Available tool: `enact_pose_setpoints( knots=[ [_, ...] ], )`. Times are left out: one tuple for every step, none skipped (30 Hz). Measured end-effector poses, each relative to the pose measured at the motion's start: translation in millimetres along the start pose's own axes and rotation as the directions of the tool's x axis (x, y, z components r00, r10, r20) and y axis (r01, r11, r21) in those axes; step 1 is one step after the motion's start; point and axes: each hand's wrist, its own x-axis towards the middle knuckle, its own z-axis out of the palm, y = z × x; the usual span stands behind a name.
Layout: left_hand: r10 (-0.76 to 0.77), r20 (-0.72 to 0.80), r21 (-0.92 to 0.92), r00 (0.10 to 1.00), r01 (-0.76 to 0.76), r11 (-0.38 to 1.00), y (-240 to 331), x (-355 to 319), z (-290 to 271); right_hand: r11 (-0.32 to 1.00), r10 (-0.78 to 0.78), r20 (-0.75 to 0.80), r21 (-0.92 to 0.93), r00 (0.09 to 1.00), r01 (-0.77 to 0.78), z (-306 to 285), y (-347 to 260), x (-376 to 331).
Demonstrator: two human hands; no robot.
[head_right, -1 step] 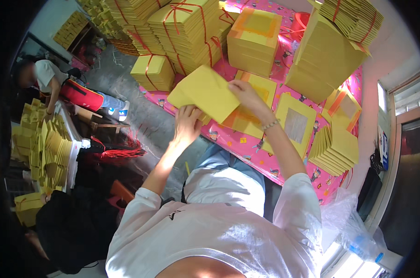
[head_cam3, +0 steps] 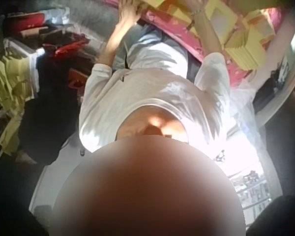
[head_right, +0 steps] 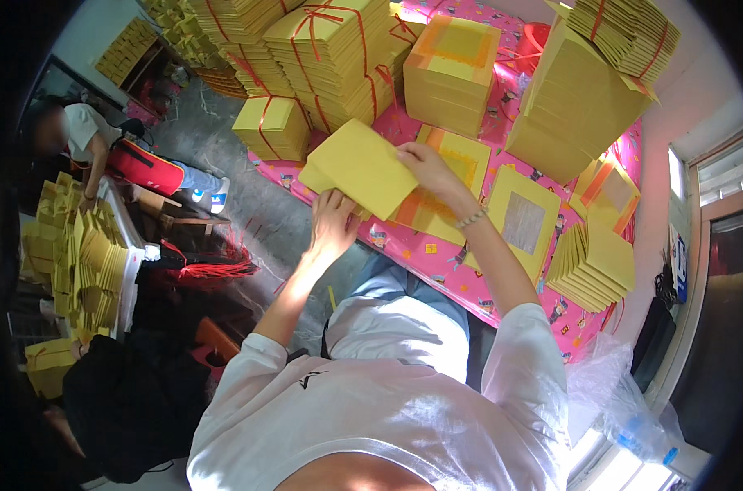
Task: The person folds yellow paper sheets into small packets by hand. They pick up a sheet, fold it, and place it into a stack. The person briefly handles a green cloth before resuming the folding task. The workspace is filled with stacks of yellow paper.
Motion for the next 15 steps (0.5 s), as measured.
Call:
enact_pose_setpoints(
  knots=[
    [-0.03, 0.017, -0.021, 0.999, 0.031, 0.999, 2, -5, 3, 1.0, 0.002, 0.017, -0.017, 1.0, -0.002, 11, 1, 8],
    [-0.037, 0.013, -0.033, 0.999, 0.037, 0.999, 3, -10, 6, 0.999, 0.005, 0.032, -0.033, 0.999, -0.004, 21, 3, 16],
    [-0.041, 0.01, -0.047, 0.999, 0.041, 0.998, 5, -13, 9, 0.996, 0.005, 0.026, -0.085, 1.0, -0.003, 27, 13, 25],
    [-0.042, 0.007, -0.062, 0.999, 0.042, 0.997, 7, -15, 11, 0.991, 0.005, 0.017, -0.137, 1.0, -0.002, 33, 21, 33],
    [-0.064, 0.029, -0.097, 0.998, 0.066, 0.993, 9, -17, 13, 0.982, 0.005, 0.006, -0.189, 1.0, -0.004, 36, 29, 39],
    [-0.068, 0.016, -0.097, 0.998, 0.07, 0.993, 8, -18, 13, 0.969, 0.01, -0.004, -0.247, 1.0, -0.011, 43, 27, 42],
    [-0.071, 0.004, -0.099, 0.997, 0.071, 0.992, 8, -19, 13, 0.952, 0.014, -0.015, -0.305, 1.0, -0.018, 49, 25, 45],
    [-0.073, -0.007, -0.103, 0.997, 0.072, 0.992, 7, -19, 13, 0.932, 0.019, -0.029, -0.361, 0.999, -0.028, 52, 24, 47],
    [-0.081, -0.002, -0.132, 0.997, 0.08, 0.988, 7, -21, 12, 0.928, 0.023, -0.022, -0.371, 0.999, -0.03, 54, 23, 47],
    [-0.088, 0.003, -0.162, 0.996, 0.088, 0.983, 5, -21, 12, 0.924, 0.028, -0.015, -0.381, 0.999, -0.032, 55, 23, 47],
    [-0.095, 0.009, -0.193, 0.995, 0.095, 0.977, 5, -21, 11, 0.92, 0.033, -0.009, -0.391, 0.999, -0.034, 56, 22, 47],
    [-0.098, -0.003, -0.229, 0.995, 0.095, 0.969, 4, -22, 12, 0.922, 0.025, -0.008, -0.387, 1.0, -0.026, 57, 23, 47],
    [-0.101, -0.014, -0.266, 0.995, 0.094, 0.959, 2, -24, 12, 0.923, 0.017, -0.007, -0.383, 1.0, -0.019, 57, 24, 46],
    [-0.104, -0.026, -0.302, 0.994, 0.091, 0.949, 1, -25, 12, 0.925, 0.01, -0.007, -0.38, 1.0, -0.011, 57, 25, 45],
    [-0.127, -0.024, -0.324, 0.992, 0.113, 0.939, -2, -28, 14, 0.916, 0.013, 0.005, -0.401, 1.0, -0.01, 58, 23, 44]
  ],
)
